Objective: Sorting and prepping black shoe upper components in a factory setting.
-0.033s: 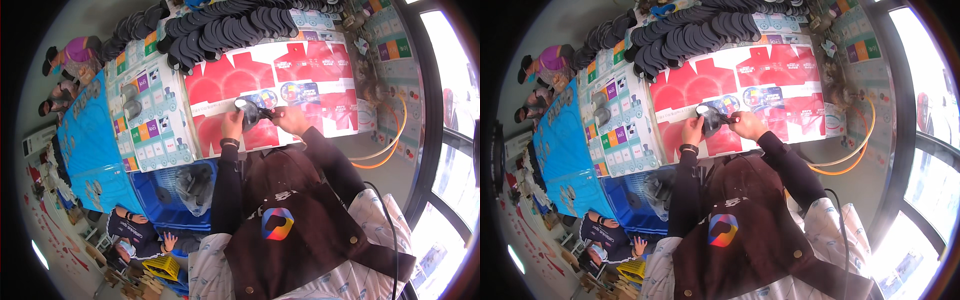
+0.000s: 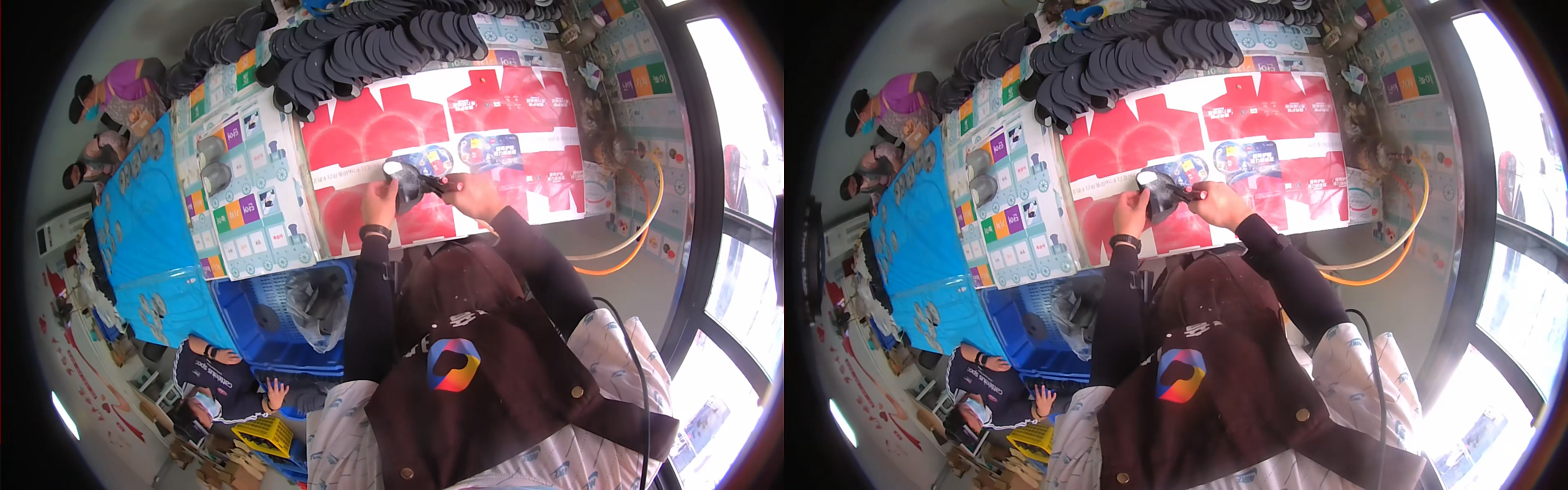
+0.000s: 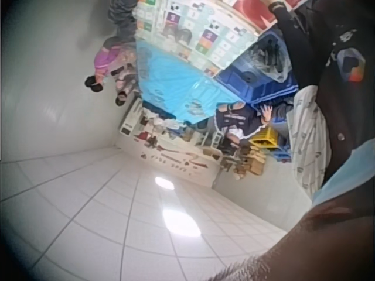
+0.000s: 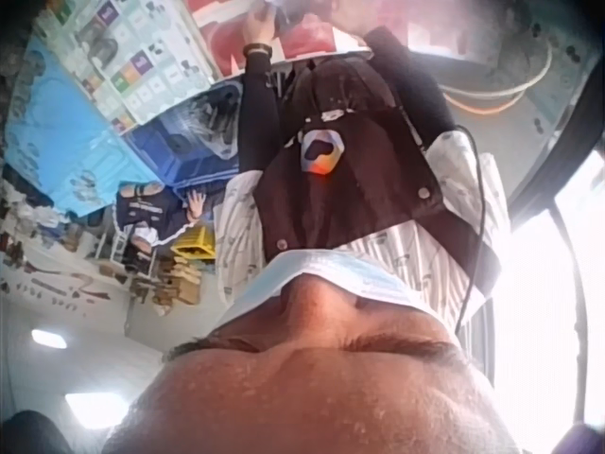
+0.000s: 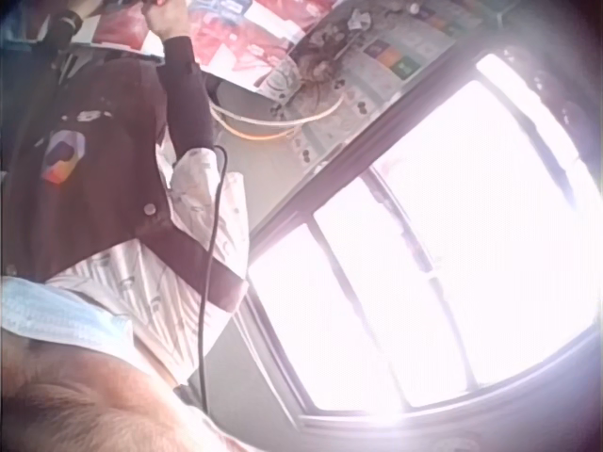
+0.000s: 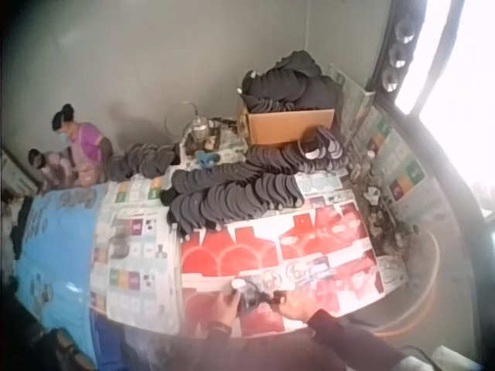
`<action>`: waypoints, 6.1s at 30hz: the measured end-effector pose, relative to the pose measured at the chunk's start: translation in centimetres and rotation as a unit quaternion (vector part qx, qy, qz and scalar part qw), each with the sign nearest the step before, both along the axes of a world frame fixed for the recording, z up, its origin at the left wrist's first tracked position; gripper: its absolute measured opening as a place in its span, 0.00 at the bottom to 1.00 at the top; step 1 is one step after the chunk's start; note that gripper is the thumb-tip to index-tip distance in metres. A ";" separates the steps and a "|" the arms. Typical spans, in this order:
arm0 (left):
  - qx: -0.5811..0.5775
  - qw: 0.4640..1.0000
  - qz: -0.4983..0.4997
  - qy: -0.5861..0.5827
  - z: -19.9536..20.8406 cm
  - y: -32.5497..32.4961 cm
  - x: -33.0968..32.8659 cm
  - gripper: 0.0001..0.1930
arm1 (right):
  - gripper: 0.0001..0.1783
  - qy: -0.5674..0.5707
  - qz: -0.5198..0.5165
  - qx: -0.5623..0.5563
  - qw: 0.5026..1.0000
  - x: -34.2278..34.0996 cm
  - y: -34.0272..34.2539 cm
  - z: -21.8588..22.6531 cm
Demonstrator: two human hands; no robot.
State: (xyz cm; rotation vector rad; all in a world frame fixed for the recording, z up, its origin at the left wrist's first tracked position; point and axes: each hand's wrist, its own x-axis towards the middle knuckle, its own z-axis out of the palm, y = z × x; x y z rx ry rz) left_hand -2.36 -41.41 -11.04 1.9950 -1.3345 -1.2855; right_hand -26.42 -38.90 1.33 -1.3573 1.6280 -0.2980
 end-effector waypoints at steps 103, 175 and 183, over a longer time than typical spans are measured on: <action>-0.058 0.996 0.036 -0.050 -4.4 -0.8 12.4 0.12 | 0.19 -0.174 0.017 0.003 0.985 4.5 -3.0 -3.9; -0.217 0.712 0.568 0.350 11.7 66.4 31.3 0.37 | 0.19 -0.164 0.150 -0.021 0.975 11.7 13.5 9.6; -0.420 0.469 0.521 0.576 2.7 64.4 37.2 0.12 | 0.20 -0.149 0.150 -0.010 0.977 13.7 19.6 11.9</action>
